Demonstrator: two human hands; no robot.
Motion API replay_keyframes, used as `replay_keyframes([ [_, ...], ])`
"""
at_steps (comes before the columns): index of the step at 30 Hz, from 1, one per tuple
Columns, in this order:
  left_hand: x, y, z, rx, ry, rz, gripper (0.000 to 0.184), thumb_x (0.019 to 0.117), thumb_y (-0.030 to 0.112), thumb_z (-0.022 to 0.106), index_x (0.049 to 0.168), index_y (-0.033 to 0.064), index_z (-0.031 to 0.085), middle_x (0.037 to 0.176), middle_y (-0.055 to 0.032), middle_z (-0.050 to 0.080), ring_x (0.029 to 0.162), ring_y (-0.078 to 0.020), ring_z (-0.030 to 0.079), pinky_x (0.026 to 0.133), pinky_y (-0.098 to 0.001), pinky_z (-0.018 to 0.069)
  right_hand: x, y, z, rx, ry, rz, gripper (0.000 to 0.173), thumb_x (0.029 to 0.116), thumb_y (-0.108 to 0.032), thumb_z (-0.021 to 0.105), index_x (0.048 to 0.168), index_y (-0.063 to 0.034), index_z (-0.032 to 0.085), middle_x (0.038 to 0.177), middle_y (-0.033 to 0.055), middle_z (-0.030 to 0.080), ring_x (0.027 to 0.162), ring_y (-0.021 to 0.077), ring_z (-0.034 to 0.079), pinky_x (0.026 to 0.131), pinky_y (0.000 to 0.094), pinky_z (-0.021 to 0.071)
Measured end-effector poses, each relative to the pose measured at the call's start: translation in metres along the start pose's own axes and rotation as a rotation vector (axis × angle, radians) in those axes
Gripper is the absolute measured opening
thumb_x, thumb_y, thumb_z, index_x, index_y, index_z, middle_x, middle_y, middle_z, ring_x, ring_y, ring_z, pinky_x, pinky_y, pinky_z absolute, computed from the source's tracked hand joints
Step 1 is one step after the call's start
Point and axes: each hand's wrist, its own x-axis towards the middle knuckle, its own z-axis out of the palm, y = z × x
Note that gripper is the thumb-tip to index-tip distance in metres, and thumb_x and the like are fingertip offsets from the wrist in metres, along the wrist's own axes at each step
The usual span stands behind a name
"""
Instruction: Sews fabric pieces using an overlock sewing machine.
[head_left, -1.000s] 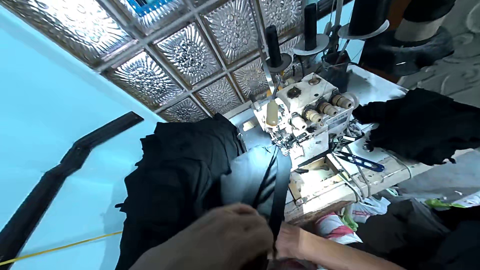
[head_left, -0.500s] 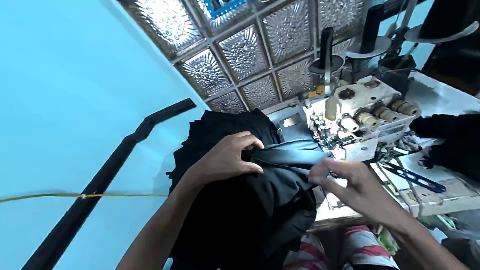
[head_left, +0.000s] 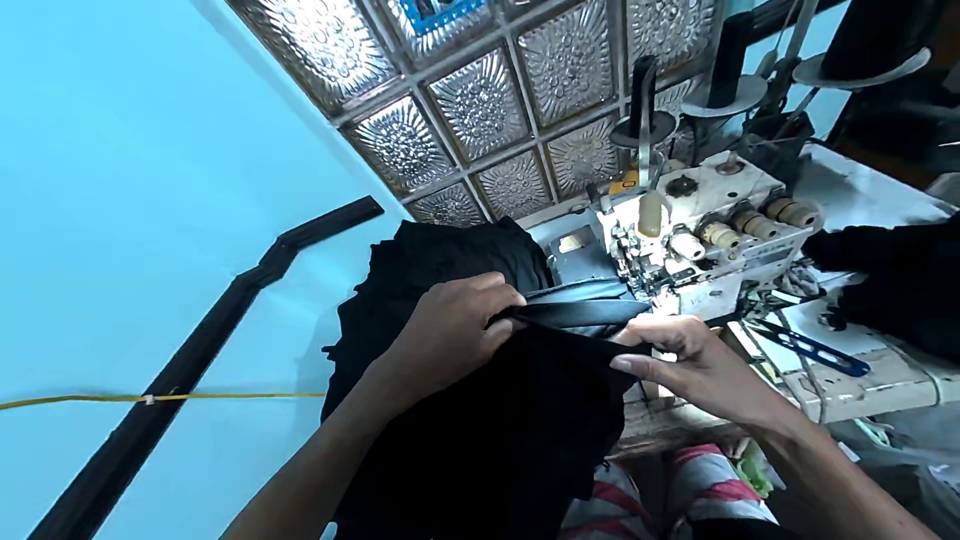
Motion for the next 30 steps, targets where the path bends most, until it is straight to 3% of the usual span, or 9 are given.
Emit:
replay_keyframes([
  [3, -0.003, 0.000, 0.000, 0.049, -0.055, -0.011, 0.017, 0.0901, 0.014, 0.060, 0.087, 0.0082, 0.075, 0.074, -0.0012, 0.060, 0.064, -0.0168, 0.061, 0.055, -0.0366, 0.0493, -0.007, 0.020, -0.009, -0.191, 0.057, -0.008, 0.024, 0.0941, -0.031, 0.068, 0.091, -0.0097, 0.077, 0.087, -0.0042, 0.071, 0.088, -0.0046, 0.061, 0.082, 0.0156, 0.0464],
  [7, -0.012, 0.007, -0.014, -0.051, -0.096, 0.026, 0.025, 0.0954, 0.023, 0.056, 0.085, 0.0109, 0.075, 0.074, 0.0026, 0.065, 0.072, -0.0118, 0.064, 0.070, -0.0357, 0.0524, -0.014, 0.047, -0.020, -0.433, 0.136, 0.023, 0.020, 0.0918, -0.028, 0.068, 0.090, -0.0117, 0.079, 0.091, 0.0026, 0.071, 0.094, 0.0170, 0.063, 0.088, 0.0402, 0.0475],
  [10, -0.029, 0.019, -0.033, -0.314, -0.182, 0.120, 0.035, 0.1054, 0.033, 0.050, 0.097, 0.0087, 0.074, 0.098, 0.0006, 0.074, 0.102, -0.0051, 0.067, 0.103, -0.0298, 0.0466, -0.012, 0.060, -0.021, -0.535, 0.179, 0.037, 0.015, 0.0909, -0.017, 0.067, 0.092, -0.0068, 0.078, 0.101, 0.0119, 0.069, 0.100, 0.0304, 0.063, 0.089, 0.0489, 0.0503],
  [12, -0.034, 0.029, -0.040, -0.369, -0.226, 0.199, 0.039, 0.1095, 0.031, 0.043, 0.095, 0.0056, 0.069, 0.104, -0.0069, 0.072, 0.116, -0.0125, 0.064, 0.116, -0.0350, 0.0359, -0.010, 0.063, -0.018, -0.548, 0.204, 0.020, 0.016, 0.0906, -0.015, 0.065, 0.091, -0.0054, 0.078, 0.103, 0.0138, 0.069, 0.100, 0.0309, 0.064, 0.088, 0.0473, 0.0512],
  [15, -0.038, 0.039, -0.044, -0.159, -0.165, 0.182, 0.036, 0.1077, 0.027, 0.042, 0.091, 0.0090, 0.068, 0.095, -0.0075, 0.070, 0.115, -0.0214, 0.063, 0.116, -0.0467, 0.0319, -0.007, 0.054, -0.014, -0.415, 0.202, -0.020, 0.018, 0.0927, -0.019, 0.066, 0.091, -0.0080, 0.079, 0.109, 0.0094, 0.072, 0.106, 0.0221, 0.064, 0.094, 0.0401, 0.0488],
  [19, -0.038, 0.040, -0.046, 0.029, -0.099, 0.120, 0.036, 0.1079, 0.029, 0.040, 0.092, 0.0124, 0.069, 0.084, -0.0044, 0.066, 0.113, -0.0220, 0.062, 0.118, -0.0567, 0.0217, 0.004, 0.034, -0.006, -0.122, 0.065, -0.163, 0.022, 0.0987, -0.019, 0.064, 0.099, -0.0039, 0.080, 0.109, 0.0063, 0.077, 0.108, 0.0075, 0.068, 0.100, 0.0237, 0.0496],
  [22, -0.038, 0.037, -0.045, 0.082, -0.076, 0.119, 0.035, 0.1057, 0.027, 0.040, 0.092, 0.0136, 0.069, 0.083, -0.0025, 0.066, 0.111, -0.0219, 0.063, 0.116, -0.0598, 0.0230, 0.013, 0.026, -0.003, -0.120, 0.001, -0.215, 0.022, 0.1013, -0.014, 0.060, 0.101, -0.0008, 0.077, 0.101, 0.0081, 0.076, 0.097, 0.0057, 0.070, 0.091, 0.0196, 0.0524],
  [27, -0.032, 0.021, -0.039, 0.113, -0.018, 0.066, 0.031, 0.0974, 0.026, 0.044, 0.088, 0.0172, 0.073, 0.080, 0.0031, 0.067, 0.100, -0.0171, 0.066, 0.112, -0.0614, 0.0301, 0.013, 0.023, -0.011, -0.146, -0.065, -0.199, 0.020, 0.0993, -0.008, 0.057, 0.100, 0.0007, 0.074, 0.095, 0.0095, 0.075, 0.092, 0.0044, 0.068, 0.086, 0.0172, 0.0515],
  [30, -0.023, 0.014, -0.032, 0.124, -0.008, 0.064, 0.032, 0.0958, 0.024, 0.046, 0.087, 0.0141, 0.075, 0.080, 0.0025, 0.069, 0.096, -0.0192, 0.067, 0.108, -0.0624, 0.0344, 0.007, 0.015, -0.024, -0.151, -0.144, -0.105, 0.022, 0.1019, -0.009, 0.054, 0.113, 0.0017, 0.070, 0.104, 0.0107, 0.074, 0.097, 0.0049, 0.068, 0.090, 0.0184, 0.0520],
])
